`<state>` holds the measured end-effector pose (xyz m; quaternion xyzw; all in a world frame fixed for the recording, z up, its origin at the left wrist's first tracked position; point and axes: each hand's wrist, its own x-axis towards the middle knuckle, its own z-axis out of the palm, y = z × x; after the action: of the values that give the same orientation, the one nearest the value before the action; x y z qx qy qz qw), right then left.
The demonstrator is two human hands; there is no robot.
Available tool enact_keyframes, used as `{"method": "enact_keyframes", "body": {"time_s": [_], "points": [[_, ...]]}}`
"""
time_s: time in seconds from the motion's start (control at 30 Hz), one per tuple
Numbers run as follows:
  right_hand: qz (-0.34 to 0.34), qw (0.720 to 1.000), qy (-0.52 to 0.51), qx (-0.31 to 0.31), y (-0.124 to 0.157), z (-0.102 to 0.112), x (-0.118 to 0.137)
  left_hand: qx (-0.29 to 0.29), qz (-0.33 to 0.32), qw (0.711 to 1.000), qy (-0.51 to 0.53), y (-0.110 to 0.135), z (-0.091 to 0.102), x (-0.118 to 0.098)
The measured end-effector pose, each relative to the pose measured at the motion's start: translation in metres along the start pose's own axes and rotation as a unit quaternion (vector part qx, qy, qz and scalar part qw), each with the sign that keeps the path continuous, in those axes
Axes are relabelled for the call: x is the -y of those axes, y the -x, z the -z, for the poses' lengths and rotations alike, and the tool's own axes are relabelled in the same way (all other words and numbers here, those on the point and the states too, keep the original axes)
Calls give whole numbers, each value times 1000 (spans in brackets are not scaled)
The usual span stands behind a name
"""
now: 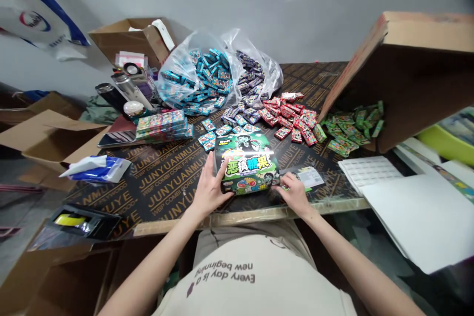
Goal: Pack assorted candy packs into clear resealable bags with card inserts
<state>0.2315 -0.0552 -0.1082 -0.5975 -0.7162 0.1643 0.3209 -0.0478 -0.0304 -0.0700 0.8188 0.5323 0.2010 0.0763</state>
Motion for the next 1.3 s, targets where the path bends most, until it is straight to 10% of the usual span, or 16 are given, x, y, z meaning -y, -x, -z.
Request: {"method": "enact_keyframes", "body": {"time_s": [0.4, 0.6, 0.83, 1.3], "points": [[109, 974, 191, -55, 2, -31, -22, 57, 52, 995, 68, 7, -29, 19], [104, 979, 123, -125, -6, -9, -19, 34, -8, 998, -59, -4, -4, 5], [354, 900, 220, 124, -49, 8, 0, 108, -140, 973, -150, -25, -7, -8], [369, 900, 154, 171, -60, -9, 7, 106, -180, 973, -95, -27, -18, 21]]}}
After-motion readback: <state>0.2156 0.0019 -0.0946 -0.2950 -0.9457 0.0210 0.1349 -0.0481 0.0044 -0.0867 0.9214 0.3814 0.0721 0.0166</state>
